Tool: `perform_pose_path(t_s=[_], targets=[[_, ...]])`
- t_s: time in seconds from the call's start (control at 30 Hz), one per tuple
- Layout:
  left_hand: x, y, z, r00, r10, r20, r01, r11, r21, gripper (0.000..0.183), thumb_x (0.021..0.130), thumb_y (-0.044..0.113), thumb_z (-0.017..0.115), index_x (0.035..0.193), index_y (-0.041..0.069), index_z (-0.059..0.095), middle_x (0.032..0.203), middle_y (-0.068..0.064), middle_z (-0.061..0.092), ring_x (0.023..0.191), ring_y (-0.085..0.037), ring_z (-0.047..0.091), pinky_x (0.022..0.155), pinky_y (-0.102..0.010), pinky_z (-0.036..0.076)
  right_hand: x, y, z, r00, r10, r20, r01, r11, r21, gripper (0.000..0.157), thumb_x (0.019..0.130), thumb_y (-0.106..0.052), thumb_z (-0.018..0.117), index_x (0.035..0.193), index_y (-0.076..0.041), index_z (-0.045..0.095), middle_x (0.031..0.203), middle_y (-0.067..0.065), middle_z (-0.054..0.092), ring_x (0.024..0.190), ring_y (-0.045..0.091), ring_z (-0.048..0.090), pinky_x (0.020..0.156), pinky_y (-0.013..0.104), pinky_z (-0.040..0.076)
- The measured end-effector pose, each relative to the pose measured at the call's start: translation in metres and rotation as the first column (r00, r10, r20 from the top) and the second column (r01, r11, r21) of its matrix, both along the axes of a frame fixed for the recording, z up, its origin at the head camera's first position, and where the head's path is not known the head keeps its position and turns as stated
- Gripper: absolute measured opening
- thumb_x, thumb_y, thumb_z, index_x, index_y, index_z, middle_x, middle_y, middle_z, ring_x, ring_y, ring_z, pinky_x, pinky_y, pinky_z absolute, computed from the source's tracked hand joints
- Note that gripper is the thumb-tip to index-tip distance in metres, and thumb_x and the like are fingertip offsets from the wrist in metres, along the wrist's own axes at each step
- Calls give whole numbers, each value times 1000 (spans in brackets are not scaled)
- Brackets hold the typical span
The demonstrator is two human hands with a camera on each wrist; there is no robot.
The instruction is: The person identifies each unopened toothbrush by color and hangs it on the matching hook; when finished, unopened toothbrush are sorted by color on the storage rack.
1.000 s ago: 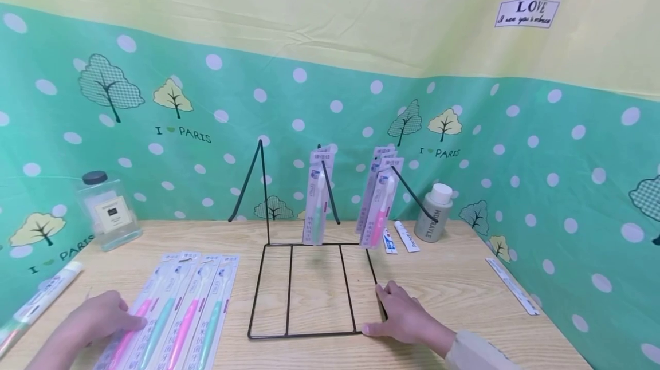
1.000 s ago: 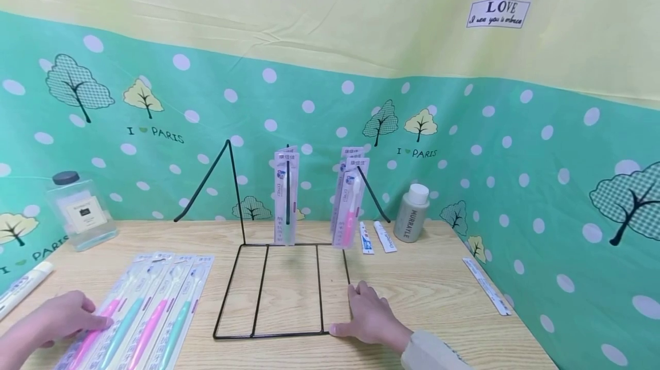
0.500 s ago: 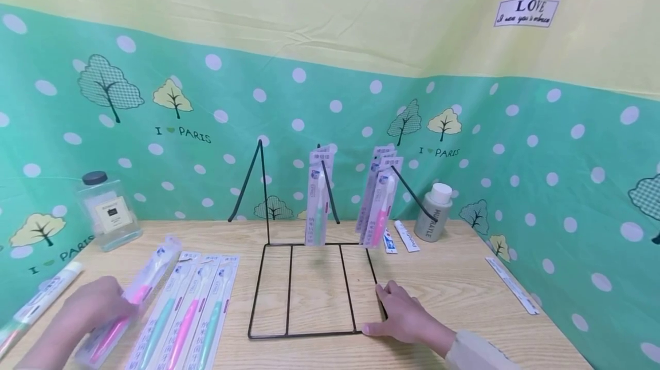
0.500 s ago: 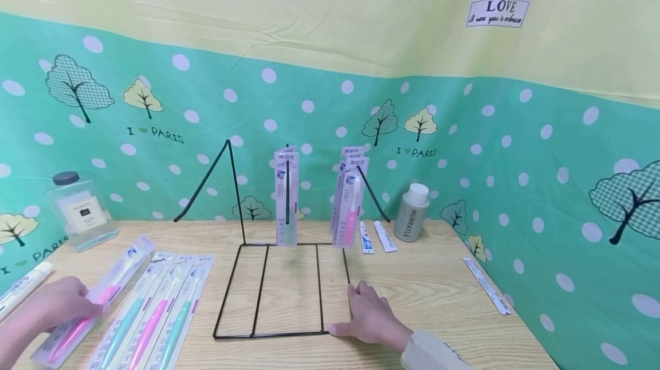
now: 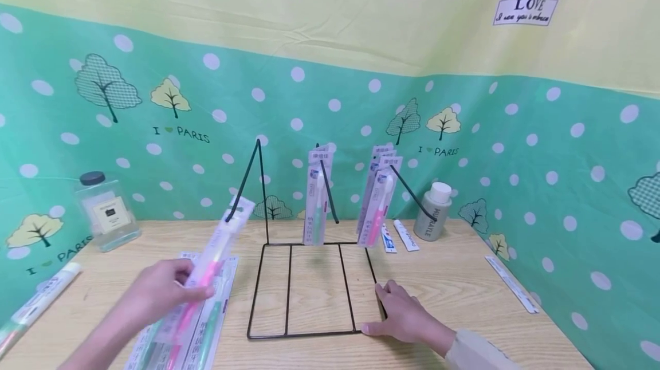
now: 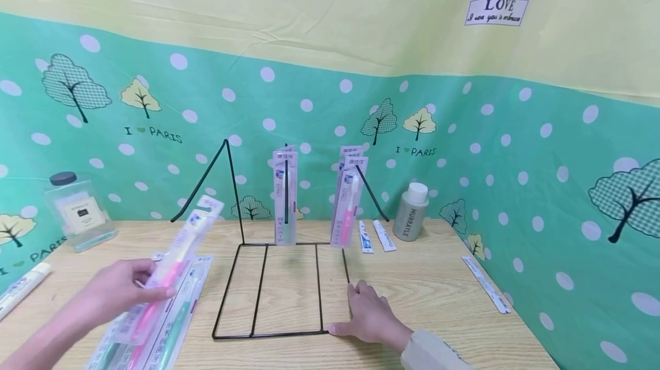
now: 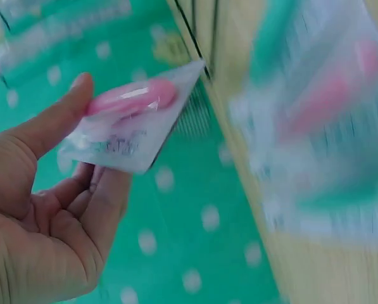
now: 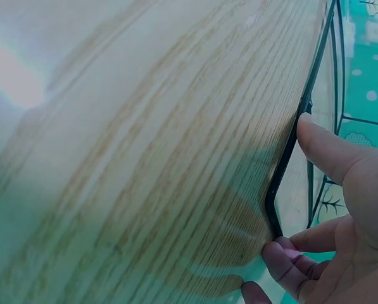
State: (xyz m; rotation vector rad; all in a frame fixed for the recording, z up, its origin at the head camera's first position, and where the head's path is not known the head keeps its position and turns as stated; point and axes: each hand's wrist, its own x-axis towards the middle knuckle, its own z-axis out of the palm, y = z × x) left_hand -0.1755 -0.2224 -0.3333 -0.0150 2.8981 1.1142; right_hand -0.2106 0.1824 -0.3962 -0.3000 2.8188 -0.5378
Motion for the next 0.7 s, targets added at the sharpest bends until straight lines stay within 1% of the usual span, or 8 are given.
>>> perform_pose_path(t_s=[0.1,0.17,0.23,0.3,0.37,0.43,0.6,0.7], targets=[[6,33,-5,999,-25,-47,29,997,69,39,64,29,78,86,6,57,76,-2,59,62,-14,56,52,-28,51,0,0,0,1000,12,-7,-12,1000,-2,98,67,-58,68,135,5,37,106,7,44,85,20,42,74,39,42],[10,53,-9,996,-61,-70,70,990,125,37,63,27,79,84,7,57,75,-1,59,63,-14,56,53,-28,52,1,0,0,1000,22,-12,-22,1000,-2,98,67,-59,68,135,4,36,105,7,44,84,19,42,72,37,42],[14,71,-15,990,-107,-90,122,976,182,38,62,28,79,85,8,56,74,0,59,64,-13,56,54,-27,52,1,-1,1,999,28,-16,-28,1000,-3,98,68,-59,68,135,5,36,106,8,44,84,19,42,73,38,42],[17,88,-20,980,-167,-108,189,953,237,39,62,31,79,85,8,56,74,1,59,65,-14,56,55,-26,51,1,-1,2,999,28,-16,-28,1000,-4,98,68,-58,68,135,5,36,107,8,44,84,20,42,74,39,42],[18,104,-24,965,-231,-129,258,926,276,39,64,34,78,86,10,56,75,2,59,66,-14,56,56,-26,51,2,-2,3,1000,26,-16,-26,1000,1,97,68,-58,68,135,5,37,107,8,44,84,20,42,74,40,42],[19,120,-28,946,-285,-153,318,904,287,39,65,38,76,85,13,56,75,4,59,67,-13,56,57,-25,50,2,-2,3,1000,22,-19,-22,1000,4,97,68,-58,69,135,5,37,106,8,44,83,20,42,73,40,42],[20,158,-30,904,-360,-229,416,864,283,35,67,43,74,86,20,57,76,10,59,68,-7,55,58,-23,48,3,-1,2,997,42,-62,-43,999,0,97,68,-57,69,134,6,38,107,9,45,86,21,43,75,43,42],[21,179,-29,867,-398,-298,482,821,305,34,67,42,74,87,20,58,76,12,60,68,-5,55,56,-21,49,5,0,2,989,79,-125,-84,996,-35,88,67,-53,72,132,1,44,113,12,48,97,25,46,81,54,40]])
